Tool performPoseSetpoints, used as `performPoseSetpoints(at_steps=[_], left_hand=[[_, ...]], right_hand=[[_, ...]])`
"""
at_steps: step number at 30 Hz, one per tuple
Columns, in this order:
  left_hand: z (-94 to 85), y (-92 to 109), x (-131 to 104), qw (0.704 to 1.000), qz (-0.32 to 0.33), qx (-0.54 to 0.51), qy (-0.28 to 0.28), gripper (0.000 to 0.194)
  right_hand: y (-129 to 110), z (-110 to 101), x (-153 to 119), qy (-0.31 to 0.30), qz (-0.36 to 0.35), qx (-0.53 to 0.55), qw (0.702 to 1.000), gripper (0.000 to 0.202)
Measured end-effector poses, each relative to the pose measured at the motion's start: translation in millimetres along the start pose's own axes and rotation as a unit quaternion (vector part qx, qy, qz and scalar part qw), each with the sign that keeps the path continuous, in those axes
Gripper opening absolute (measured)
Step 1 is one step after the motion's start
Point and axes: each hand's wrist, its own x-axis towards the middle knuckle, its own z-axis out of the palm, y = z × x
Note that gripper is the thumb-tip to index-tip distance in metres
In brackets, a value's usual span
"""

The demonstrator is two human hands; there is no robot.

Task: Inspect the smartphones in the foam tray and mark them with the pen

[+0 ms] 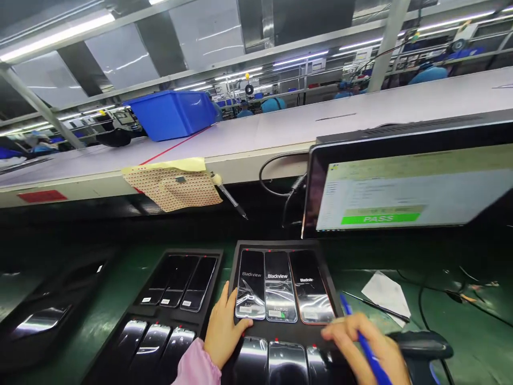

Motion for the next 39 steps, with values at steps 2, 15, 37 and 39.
performPoseSetpoints(at_steps=[2,15,37,39], left_hand=[[0.1,2.7,-2.2,1.0,-0.007,0.026,0.01,0.067],[2.1,-0.3,-7.8,0.999,0.01,0.036,-0.022,0.064],[15.0,-13.7,-6.1,0.992,0.083,0.078,0.049,0.048],[16.5,-16.6,-5.6,0.991,0.094,0.073,0.065,0.047]], right_hand=[[-14.2,45.2,2.5,-0.134,0.003,0.052,0.99,0.045],[21.9,160.5,6.1,-0.203,0.046,-0.002,0.978,0.033],[37.5,94.1,3.0,-0.118,0.029,-0.092,0.988,0.033],[47.2,96.0,0.5,-0.098,0.027,-0.099,0.99,0.036]])
